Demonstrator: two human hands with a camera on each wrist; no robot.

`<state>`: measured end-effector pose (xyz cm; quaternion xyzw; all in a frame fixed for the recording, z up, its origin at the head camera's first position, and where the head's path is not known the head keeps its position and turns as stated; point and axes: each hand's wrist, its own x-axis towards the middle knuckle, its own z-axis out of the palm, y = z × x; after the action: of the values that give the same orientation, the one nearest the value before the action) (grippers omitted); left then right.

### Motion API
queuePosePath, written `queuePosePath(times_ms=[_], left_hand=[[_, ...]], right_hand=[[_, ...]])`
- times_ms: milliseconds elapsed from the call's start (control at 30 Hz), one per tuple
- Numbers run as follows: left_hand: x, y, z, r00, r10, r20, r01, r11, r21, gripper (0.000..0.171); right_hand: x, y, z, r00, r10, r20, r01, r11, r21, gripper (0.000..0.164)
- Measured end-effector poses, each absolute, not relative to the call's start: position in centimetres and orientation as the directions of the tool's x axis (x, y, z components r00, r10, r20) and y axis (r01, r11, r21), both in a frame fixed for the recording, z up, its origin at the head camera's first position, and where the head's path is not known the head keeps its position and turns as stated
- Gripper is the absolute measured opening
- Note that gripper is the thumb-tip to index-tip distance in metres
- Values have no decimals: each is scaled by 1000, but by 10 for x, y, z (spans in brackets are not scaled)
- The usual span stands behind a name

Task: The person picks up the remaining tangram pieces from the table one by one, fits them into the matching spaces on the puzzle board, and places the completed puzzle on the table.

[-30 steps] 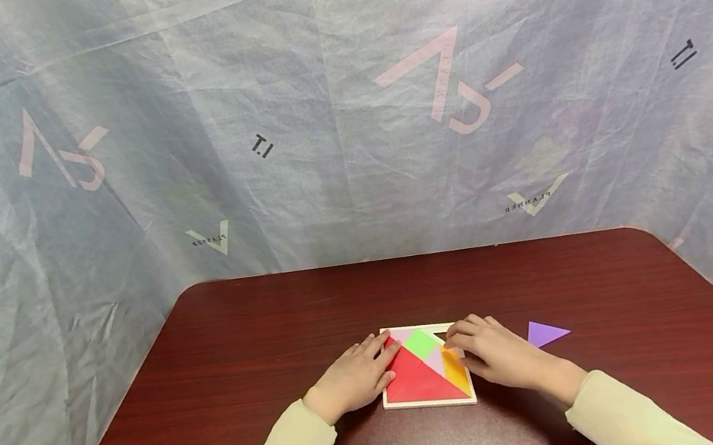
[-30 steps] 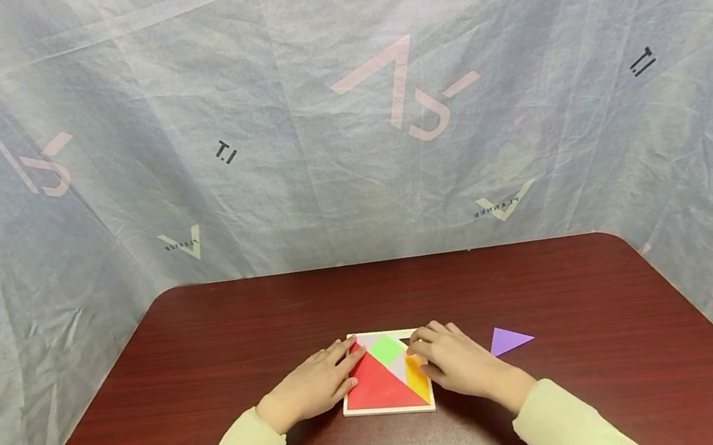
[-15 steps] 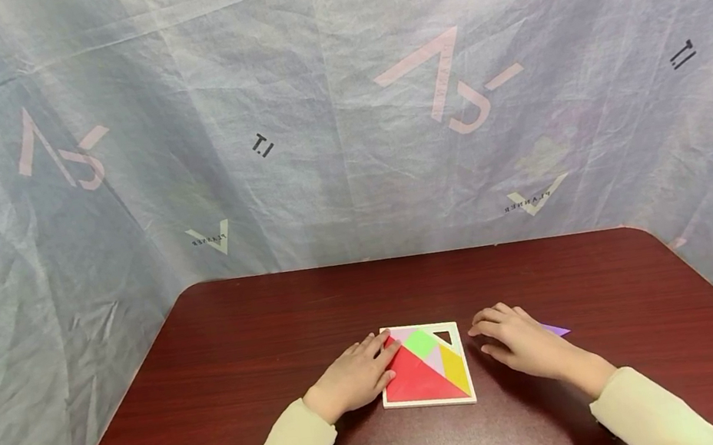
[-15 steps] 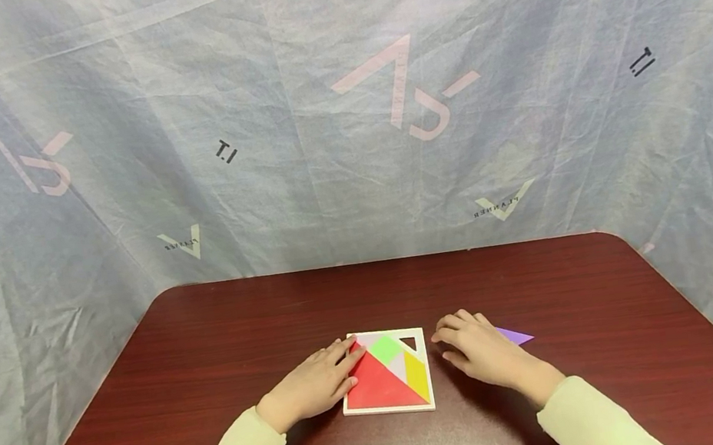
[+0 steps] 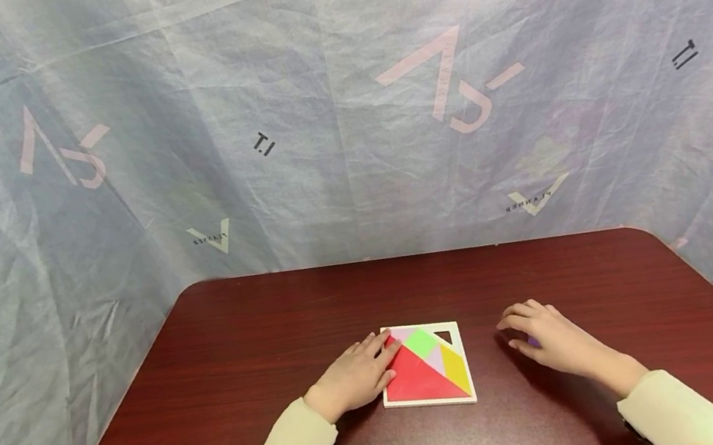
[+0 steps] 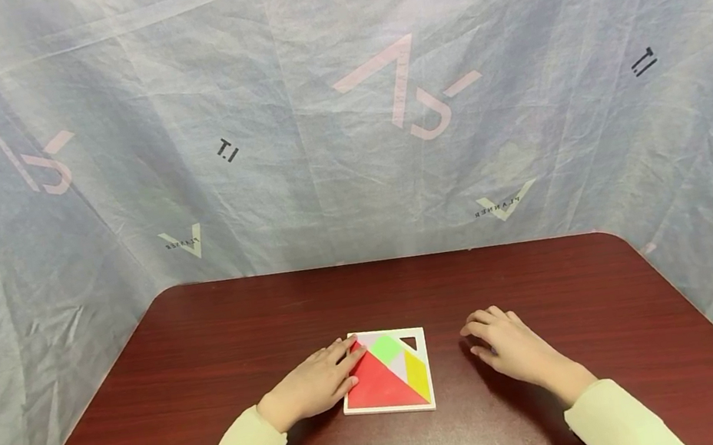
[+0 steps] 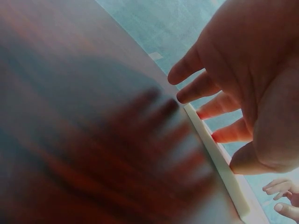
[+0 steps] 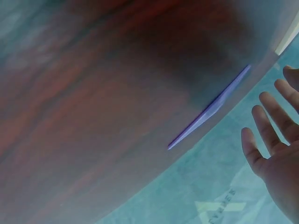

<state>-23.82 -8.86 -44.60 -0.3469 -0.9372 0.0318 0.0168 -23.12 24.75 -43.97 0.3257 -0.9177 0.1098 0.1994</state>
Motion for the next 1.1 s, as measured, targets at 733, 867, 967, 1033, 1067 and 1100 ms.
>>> queuePosePath(times_ms=[733,867,967,1033,1067,1100], left_hand=[[-238,-89,-444,-758,653,-4,651,756,-73,47],[-238,-88,-444,-762,648,-10,647,760,-68,47],[-238,-88,-444,-763,646,-12,646,761,-66,47],[-237,-88,-444,-763,647,-11,646,761,-65,47],[-237,-88,-444,-762,647,-10,646,760,-66,47],[-237,-88,-444,-762,648,-10,647,760,-65,47]], right_hand=[[-225,277,-438,-791,-517,327,-580,804,-133,31],[-225,279,-438,-810,-512,286,-565,811,-150,33],[-225,280,-438,-818,-511,264,-559,815,-156,34],[-225,281,-439,-820,-511,257,-557,816,-155,33],[-225,281,-439,-819,-512,259,-558,816,-152,32],[-225,281,-439,-818,-513,261,-559,815,-150,32]])
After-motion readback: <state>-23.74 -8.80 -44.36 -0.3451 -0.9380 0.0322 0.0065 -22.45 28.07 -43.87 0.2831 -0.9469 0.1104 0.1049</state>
